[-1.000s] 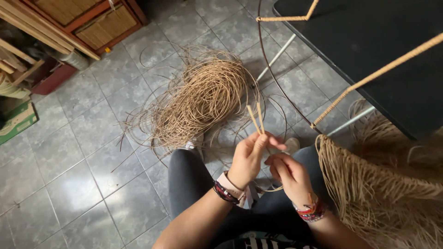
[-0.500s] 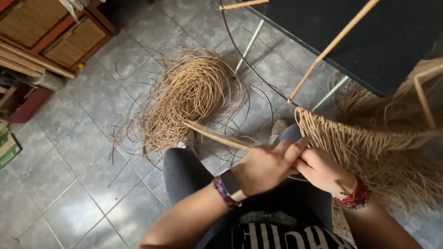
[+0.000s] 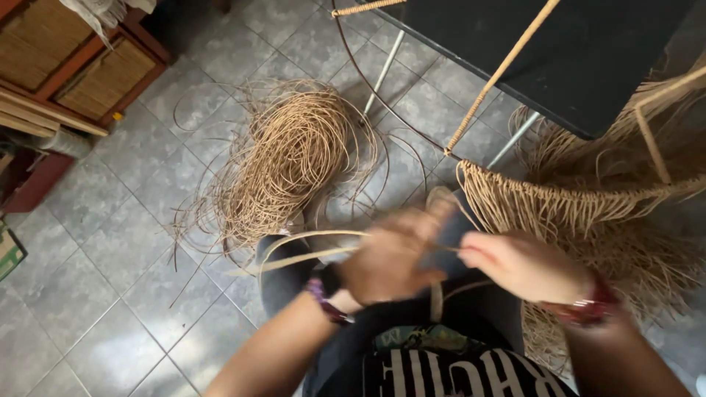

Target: Weaving natural fibers around a frame to create a decorative furniture piece.

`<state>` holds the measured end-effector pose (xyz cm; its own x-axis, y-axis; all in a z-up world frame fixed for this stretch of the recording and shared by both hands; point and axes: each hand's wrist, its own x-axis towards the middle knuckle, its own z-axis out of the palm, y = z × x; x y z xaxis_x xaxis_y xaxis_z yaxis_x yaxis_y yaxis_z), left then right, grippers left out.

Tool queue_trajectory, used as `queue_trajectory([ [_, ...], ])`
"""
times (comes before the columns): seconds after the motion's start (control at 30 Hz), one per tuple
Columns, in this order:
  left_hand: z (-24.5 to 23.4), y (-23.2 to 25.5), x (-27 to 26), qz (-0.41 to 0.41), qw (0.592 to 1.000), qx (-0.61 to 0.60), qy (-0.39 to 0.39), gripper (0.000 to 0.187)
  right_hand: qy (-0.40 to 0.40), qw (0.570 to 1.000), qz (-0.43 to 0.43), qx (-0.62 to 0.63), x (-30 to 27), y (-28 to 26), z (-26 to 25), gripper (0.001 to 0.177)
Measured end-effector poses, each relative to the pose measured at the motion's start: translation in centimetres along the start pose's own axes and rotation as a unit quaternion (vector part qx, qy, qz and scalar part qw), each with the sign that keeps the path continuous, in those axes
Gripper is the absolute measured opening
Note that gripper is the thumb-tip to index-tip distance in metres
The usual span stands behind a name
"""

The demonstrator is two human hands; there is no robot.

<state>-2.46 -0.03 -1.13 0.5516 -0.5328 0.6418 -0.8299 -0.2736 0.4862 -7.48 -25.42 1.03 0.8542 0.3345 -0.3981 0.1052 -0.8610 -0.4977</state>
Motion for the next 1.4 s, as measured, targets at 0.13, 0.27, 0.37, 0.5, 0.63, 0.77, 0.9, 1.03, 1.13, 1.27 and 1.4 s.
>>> queue_trajectory([
  [0.13,-1.8,3.5,2.3,-0.162,0.937,-0.012,-0.308,0.097,-0.002,0.999,-0.036,-0.019,1.3,-0.8,-1.0,0.023],
  [0.27,-4.1,3.0,3.1,-0.157,0.946,0.214,-0.187,0.089,0.016,0.998,-0.048,-0.023,2.8,-2.7,-3.2,0.023],
  [0.37,2.4,1.0,1.0,-0.186,0.953,0.133,-0.197,0.1,0.031,0.993,-0.097,-0.066,5.7,-1.2,-0.3,0.018],
  [0.5,-2.1,-1.6,-1.3,-0.133,0.945,0.246,-0.171,0.034,0.039,0.996,-0.082,0.024,4.7,-1.8,-3.9,0.027],
  [0.63,-6.4,-5.5,-6.3,-0.262,0.88,0.259,-0.299,0.019,0.011,0.999,-0.023,0.028,4.4,1.9,-5.3,0.025],
  [0.77,-4.1,-4.3,-6.3,-0.155,0.905,0.295,-0.263,0.071,-0.015,0.994,-0.104,0.003,6.4,1.0,-2.6,0.019],
  [0.9,-1.5,0.9,0.7,-0.308,0.914,0.001,-0.262,0.075,0.007,0.99,-0.135,-0.037,6.9,-2.4,-1.0,0.02],
  [1.03,-4.0,-4.3,-3.4,-0.188,0.905,0.253,-0.287,0.023,-0.01,0.999,0.007,0.049,4.4,0.2,-4.8,0.019],
  [1.13,-6.4,-6.5,-4.0,-0.272,0.869,0.292,-0.294,0.025,0.006,0.998,0.017,0.055,4.1,2.4,-4.9,0.027],
  [1.27,-1.7,-4.0,-3.2,-0.154,0.93,0.283,-0.176,0.103,-0.003,0.994,-0.105,0.029,6.4,1.0,-1.6,0.021],
  [1.4,1.7,0.2,1.0,-0.305,0.903,0.053,-0.298,0.081,0.02,0.996,-0.064,-0.054,6.7,-0.5,-0.8,0.023],
])
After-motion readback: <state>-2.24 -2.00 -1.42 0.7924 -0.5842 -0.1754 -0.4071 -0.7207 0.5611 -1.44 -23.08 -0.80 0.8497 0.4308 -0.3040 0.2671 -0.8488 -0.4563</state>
